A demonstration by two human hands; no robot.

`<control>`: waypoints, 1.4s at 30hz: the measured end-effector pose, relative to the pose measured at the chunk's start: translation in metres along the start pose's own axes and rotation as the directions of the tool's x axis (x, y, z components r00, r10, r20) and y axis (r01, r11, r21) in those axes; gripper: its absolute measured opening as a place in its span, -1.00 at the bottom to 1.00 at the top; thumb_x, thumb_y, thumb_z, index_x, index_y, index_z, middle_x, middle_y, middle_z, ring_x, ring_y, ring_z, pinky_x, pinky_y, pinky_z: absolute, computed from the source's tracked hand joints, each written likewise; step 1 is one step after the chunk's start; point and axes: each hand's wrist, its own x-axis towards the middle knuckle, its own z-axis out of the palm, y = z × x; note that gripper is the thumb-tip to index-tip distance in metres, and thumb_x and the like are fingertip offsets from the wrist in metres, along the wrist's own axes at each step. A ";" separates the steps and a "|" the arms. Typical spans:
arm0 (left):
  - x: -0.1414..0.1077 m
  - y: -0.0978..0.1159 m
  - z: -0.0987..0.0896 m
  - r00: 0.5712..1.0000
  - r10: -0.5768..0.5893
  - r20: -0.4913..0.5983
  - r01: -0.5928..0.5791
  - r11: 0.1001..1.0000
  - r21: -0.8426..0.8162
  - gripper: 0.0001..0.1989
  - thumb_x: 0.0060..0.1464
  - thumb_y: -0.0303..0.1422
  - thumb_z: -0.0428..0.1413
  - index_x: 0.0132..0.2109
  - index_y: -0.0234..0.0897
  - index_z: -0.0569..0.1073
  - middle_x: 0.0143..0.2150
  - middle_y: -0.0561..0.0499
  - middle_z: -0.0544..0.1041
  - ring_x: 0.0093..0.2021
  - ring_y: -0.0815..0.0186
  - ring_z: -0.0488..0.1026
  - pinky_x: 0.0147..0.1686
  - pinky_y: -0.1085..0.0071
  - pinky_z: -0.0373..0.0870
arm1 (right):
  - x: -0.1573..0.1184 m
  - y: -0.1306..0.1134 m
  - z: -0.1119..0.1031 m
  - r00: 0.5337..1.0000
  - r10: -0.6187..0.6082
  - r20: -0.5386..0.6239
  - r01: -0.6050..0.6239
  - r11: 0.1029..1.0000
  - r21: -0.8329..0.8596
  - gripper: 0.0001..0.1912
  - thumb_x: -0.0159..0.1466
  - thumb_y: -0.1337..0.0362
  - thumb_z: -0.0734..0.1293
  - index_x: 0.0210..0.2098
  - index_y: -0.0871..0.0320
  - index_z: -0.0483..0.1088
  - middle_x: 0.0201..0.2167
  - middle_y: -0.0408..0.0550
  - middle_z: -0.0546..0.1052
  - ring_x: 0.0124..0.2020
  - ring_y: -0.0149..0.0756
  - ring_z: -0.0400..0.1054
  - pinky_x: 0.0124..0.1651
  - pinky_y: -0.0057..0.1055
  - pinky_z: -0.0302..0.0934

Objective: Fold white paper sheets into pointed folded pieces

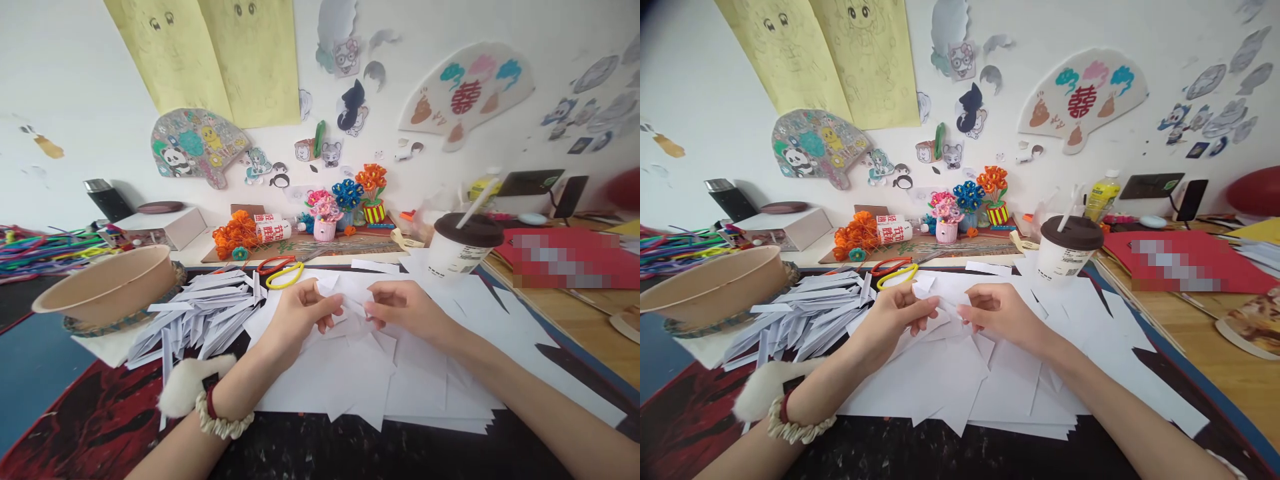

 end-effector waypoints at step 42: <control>0.000 0.001 -0.007 0.978 0.092 0.189 -0.179 0.837 0.517 -0.77 0.00 -0.21 0.21 -0.30 -0.30 0.50 -0.36 0.02 0.51 -0.37 0.37 0.39 -0.41 0.48 0.30 | -0.003 -0.001 -0.011 0.960 0.153 0.234 -0.140 0.987 -0.073 -0.64 0.04 0.03 0.48 -0.56 0.19 0.40 -0.63 -0.10 0.51 -0.63 -0.37 0.38 -0.55 -0.45 0.28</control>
